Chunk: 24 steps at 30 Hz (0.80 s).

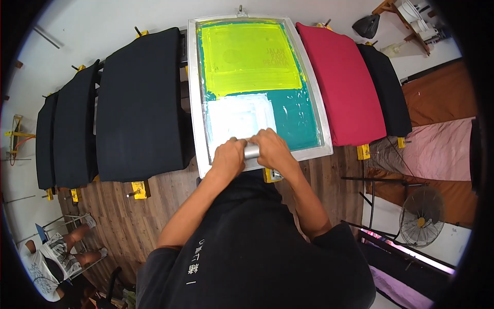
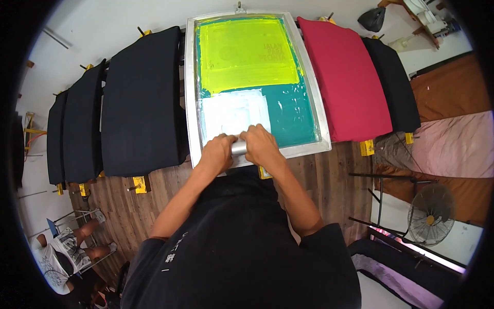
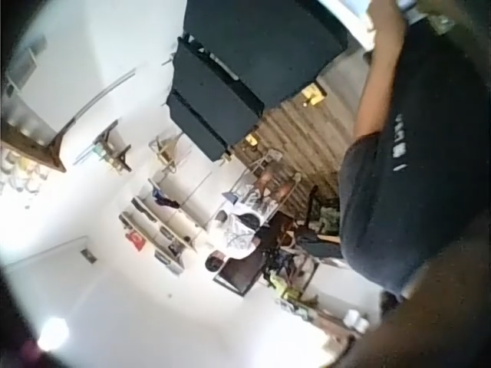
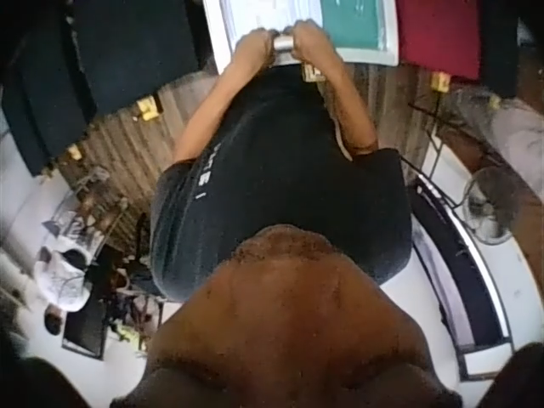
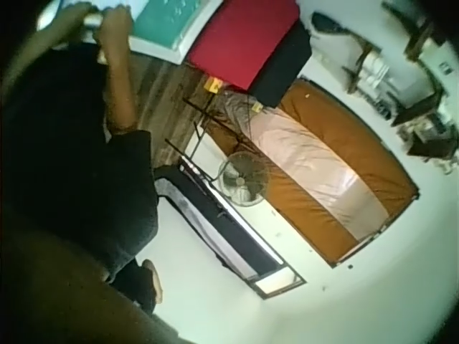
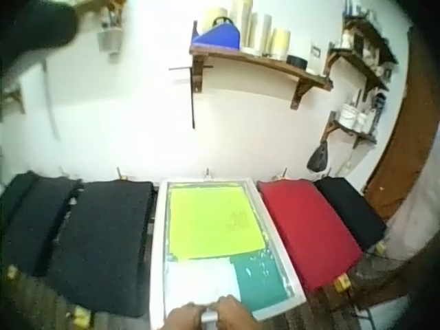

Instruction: Applying ink to a garment through a screen using a squeegee at a printing station.

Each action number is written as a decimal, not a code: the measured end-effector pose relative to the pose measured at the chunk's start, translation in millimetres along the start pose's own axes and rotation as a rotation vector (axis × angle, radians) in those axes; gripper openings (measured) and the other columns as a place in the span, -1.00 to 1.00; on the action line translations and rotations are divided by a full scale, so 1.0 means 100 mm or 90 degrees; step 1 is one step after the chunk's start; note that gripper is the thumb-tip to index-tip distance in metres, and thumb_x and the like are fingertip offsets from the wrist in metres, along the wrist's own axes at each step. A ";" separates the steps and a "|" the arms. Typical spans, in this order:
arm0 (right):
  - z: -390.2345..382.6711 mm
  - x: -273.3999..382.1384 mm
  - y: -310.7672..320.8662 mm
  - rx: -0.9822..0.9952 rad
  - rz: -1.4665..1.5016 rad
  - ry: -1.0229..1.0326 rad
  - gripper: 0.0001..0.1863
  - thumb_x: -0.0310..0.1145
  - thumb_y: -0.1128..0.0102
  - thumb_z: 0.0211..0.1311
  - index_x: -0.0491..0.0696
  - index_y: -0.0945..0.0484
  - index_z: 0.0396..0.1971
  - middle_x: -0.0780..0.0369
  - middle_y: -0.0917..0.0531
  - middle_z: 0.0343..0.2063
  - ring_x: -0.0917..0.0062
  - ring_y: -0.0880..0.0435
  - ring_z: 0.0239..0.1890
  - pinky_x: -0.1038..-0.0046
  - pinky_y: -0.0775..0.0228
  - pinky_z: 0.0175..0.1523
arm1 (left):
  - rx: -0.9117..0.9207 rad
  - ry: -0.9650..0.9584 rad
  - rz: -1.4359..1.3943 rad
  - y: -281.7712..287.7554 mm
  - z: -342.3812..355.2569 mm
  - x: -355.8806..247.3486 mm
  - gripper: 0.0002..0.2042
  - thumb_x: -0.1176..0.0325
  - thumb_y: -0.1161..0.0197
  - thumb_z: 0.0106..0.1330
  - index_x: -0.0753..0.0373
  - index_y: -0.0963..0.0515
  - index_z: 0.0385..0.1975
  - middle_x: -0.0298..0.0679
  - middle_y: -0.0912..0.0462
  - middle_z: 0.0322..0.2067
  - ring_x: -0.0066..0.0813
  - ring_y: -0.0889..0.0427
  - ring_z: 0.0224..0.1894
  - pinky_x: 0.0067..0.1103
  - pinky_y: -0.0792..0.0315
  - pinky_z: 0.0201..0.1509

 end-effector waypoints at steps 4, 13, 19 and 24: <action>0.18 0.06 0.12 0.145 -0.013 -0.029 -0.73 -0.54 -0.29 -0.19 -0.05 -0.71 -0.36 0.04 -0.71 -0.38 0.14 -0.69 -0.22 0.19 -0.56 -0.08 | 0.143 0.033 0.047 0.11 0.11 0.04 -0.69 0.52 -0.31 -0.07 0.24 -0.67 -0.23 0.10 -0.69 -0.37 0.07 -0.69 -0.30 -0.26 -0.60 -0.16; 1.17 -0.19 0.27 0.069 -0.082 -0.019 -0.71 -0.46 -0.35 -0.19 0.04 -0.72 -0.33 0.07 -0.72 -0.38 0.15 -0.72 -0.26 0.19 -0.57 -0.13 | 0.053 0.012 0.084 0.35 1.07 0.40 -0.77 0.53 -0.30 -0.06 0.33 -0.65 -0.33 0.15 -0.67 -0.36 0.07 -0.70 -0.27 -0.29 -0.61 -0.14; 0.93 -0.18 0.20 -0.002 -0.064 0.018 -0.65 -0.52 -0.32 -0.23 -0.02 -0.72 -0.29 0.05 -0.71 -0.35 0.13 -0.69 -0.22 0.19 -0.57 -0.10 | -0.023 -0.011 0.052 0.27 0.81 0.28 -0.77 0.57 -0.25 -0.03 0.31 -0.68 -0.32 0.13 -0.68 -0.38 0.07 -0.70 -0.28 -0.26 -0.60 -0.12; 0.46 -0.05 0.09 0.001 -0.032 0.008 -0.57 -0.58 -0.26 -0.23 -0.05 -0.67 -0.19 0.05 -0.63 -0.31 0.10 -0.57 -0.14 0.17 -0.47 -0.01 | -0.031 -0.001 0.030 0.10 0.39 0.18 -0.63 0.61 -0.25 -0.10 0.27 -0.66 -0.19 0.09 -0.67 -0.37 0.08 -0.67 -0.28 -0.24 -0.57 -0.15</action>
Point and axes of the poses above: each hand's wrist, its own z-axis towards the middle knuckle, its own y-axis out of the back of the hand, x = y × z, the point moved 3 cm from there along z, towards the middle knuckle
